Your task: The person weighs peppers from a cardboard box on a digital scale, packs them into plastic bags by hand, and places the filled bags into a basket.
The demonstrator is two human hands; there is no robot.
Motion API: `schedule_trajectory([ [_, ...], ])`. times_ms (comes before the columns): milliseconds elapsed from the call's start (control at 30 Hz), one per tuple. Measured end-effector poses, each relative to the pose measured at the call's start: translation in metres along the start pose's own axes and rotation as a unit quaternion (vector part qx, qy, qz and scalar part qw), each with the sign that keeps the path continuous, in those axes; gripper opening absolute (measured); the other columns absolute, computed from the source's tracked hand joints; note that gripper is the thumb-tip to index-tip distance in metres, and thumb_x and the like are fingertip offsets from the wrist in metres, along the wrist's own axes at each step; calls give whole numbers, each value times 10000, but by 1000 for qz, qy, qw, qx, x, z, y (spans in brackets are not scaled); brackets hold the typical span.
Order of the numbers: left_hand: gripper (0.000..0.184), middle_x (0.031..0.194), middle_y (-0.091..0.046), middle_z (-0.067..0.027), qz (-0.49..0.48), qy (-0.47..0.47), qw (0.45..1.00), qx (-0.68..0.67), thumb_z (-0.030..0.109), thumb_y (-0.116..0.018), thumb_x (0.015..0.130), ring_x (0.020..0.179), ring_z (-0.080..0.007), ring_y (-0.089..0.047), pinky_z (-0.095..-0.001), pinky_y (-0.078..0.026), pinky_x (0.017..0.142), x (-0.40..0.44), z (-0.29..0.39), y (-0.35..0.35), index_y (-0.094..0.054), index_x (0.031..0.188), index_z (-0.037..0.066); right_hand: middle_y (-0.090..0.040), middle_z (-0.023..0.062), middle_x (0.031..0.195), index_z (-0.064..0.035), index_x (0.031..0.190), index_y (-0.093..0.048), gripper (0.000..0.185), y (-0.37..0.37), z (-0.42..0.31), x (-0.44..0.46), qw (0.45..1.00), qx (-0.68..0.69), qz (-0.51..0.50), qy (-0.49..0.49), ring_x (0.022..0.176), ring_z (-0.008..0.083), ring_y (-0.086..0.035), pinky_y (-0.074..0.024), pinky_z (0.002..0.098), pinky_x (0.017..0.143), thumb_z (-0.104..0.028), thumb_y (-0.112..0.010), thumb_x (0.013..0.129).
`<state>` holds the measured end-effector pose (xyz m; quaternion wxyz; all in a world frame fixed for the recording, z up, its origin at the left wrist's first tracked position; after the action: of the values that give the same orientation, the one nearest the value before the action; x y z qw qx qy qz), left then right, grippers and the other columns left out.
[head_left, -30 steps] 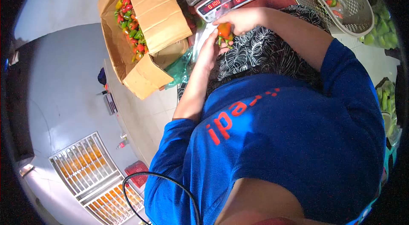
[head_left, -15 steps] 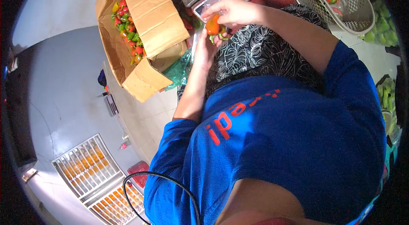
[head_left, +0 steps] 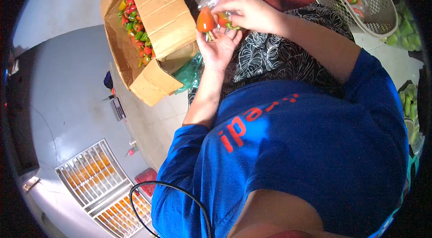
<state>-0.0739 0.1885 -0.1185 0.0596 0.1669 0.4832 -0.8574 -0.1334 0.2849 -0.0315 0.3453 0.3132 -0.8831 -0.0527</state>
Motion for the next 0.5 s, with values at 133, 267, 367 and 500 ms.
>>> schedule_trajectory([
  [133,499,1208,-502,-72,16,-17,1000,13,553,-566,752,1116,-325,-452,-532,-371,915,-3,11,3,-595,1082,180,-601,83,857,-43,1033,-588,271,4,47,-6,983,10,-13,-184,877,201,-592,-461,293,772,-32,-590,763],
  [267,516,1184,-515,-75,33,-19,999,5,549,-574,745,1088,-320,-467,-530,-377,909,-4,11,4,-599,1082,158,-582,58,753,-27,795,-581,63,7,77,-7,977,68,30,-198,779,126,-567,-445,276,681,-58,-611,749],
  [367,519,1188,-515,-81,18,-21,1000,0,547,-574,745,1094,-324,-464,-538,-379,915,-8,12,-3,-602,1075,148,-558,71,713,-26,669,-555,43,8,66,-7,985,-5,-23,-168,731,185,-569,-446,299,666,-38,-586,696],
  [500,496,1201,-506,-123,-15,-38,999,-5,522,-596,737,1093,-347,-467,-556,-366,953,-12,19,-18,-620,1057,144,-622,113,815,-26,666,-609,45,0,83,-23,947,-155,-146,-241,770,270,-607,-473,351,679,-65,-587,668],
])
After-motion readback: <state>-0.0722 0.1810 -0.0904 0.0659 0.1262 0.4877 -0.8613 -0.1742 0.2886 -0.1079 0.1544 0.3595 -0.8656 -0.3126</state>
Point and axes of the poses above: each hand's wrist, its own x-axis towards the middle knuckle, its own y-axis out of the back of the hand, z = x × y, the point moved 9 cm from there along x, towards the middle knuckle
